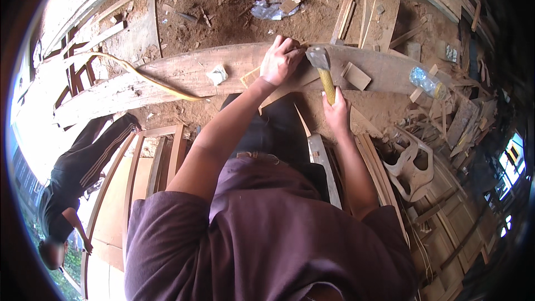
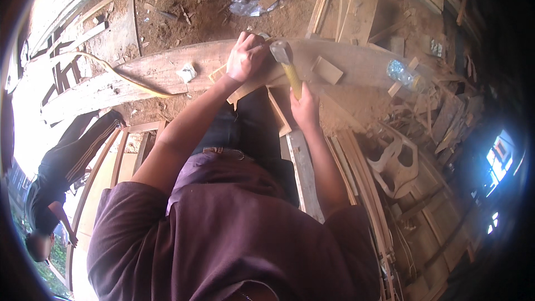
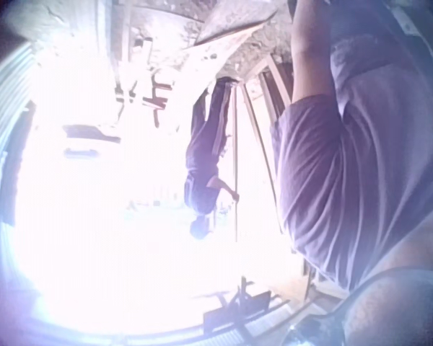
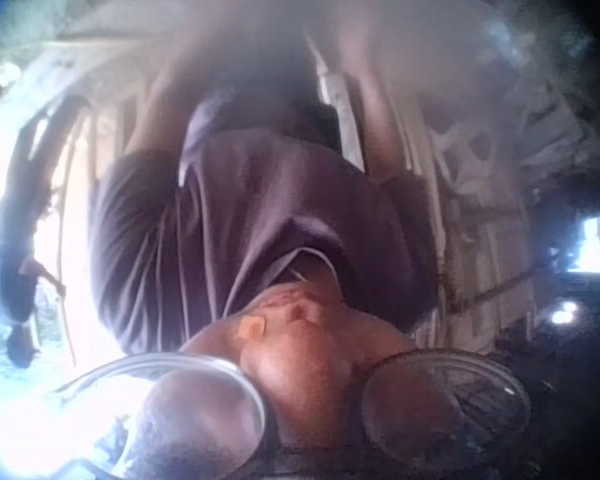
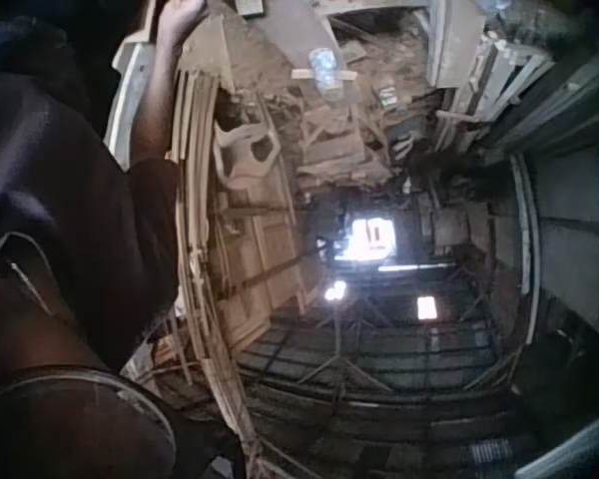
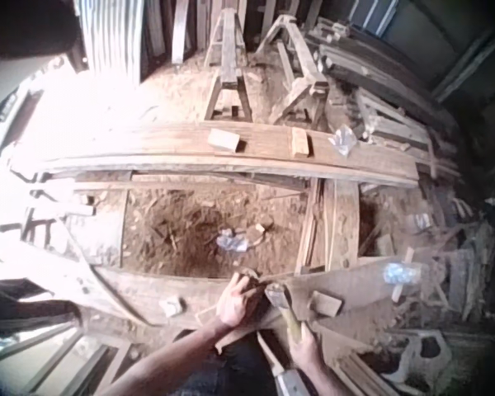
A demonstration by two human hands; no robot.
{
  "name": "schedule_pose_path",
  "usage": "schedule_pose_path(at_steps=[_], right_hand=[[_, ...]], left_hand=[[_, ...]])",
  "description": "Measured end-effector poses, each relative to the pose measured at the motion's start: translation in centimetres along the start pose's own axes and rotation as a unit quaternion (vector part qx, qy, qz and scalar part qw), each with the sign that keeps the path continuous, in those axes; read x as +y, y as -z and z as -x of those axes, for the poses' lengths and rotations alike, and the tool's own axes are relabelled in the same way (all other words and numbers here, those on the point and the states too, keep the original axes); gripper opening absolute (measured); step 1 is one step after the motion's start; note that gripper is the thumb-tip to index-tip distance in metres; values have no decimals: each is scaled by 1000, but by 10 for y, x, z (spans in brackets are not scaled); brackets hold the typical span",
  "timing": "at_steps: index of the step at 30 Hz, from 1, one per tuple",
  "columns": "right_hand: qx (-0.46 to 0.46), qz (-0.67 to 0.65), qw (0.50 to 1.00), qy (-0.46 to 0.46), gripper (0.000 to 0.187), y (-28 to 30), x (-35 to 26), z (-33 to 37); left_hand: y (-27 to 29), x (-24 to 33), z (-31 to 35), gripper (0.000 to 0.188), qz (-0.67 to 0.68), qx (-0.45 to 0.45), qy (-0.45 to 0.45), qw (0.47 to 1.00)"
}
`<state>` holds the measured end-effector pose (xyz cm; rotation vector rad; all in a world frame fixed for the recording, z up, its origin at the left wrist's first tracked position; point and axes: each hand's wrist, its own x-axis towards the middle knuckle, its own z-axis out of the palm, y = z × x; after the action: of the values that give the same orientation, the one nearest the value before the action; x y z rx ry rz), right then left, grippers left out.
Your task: The person assembles small wooden blocks by hand, using a hammer to tap them together. They repeatedly pick up pieces, align them, and strike them to secure the joints.
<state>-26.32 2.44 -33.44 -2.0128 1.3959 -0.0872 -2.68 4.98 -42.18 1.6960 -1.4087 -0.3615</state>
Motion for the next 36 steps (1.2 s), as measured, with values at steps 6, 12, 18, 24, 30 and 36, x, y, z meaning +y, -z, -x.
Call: schedule_pose_path(at_steps=[6,12,18,24,30,36], right_hand=[[14,4,999,31,21,-4,5,1],[13,-14,999,34,21,-5,8,2],[19,37,999,31,29,-6,10,5],[10,54,998,16,40,-6,15,6],[16,73,997,34,47,-10,23,10],[36,95,994,29,49,-12,27,10]], left_hand=[[3,2,0,19,-1,0,2,1000],[4,0,2,18,5,-5,6,1000],[1,-3,0,16,7,-7,9,1000],[1,-1,0,18,3,-11,8,1000],[-1,-1,2,19,30,7,15,999],[-3,-5,2,24,19,7,5,1000]])
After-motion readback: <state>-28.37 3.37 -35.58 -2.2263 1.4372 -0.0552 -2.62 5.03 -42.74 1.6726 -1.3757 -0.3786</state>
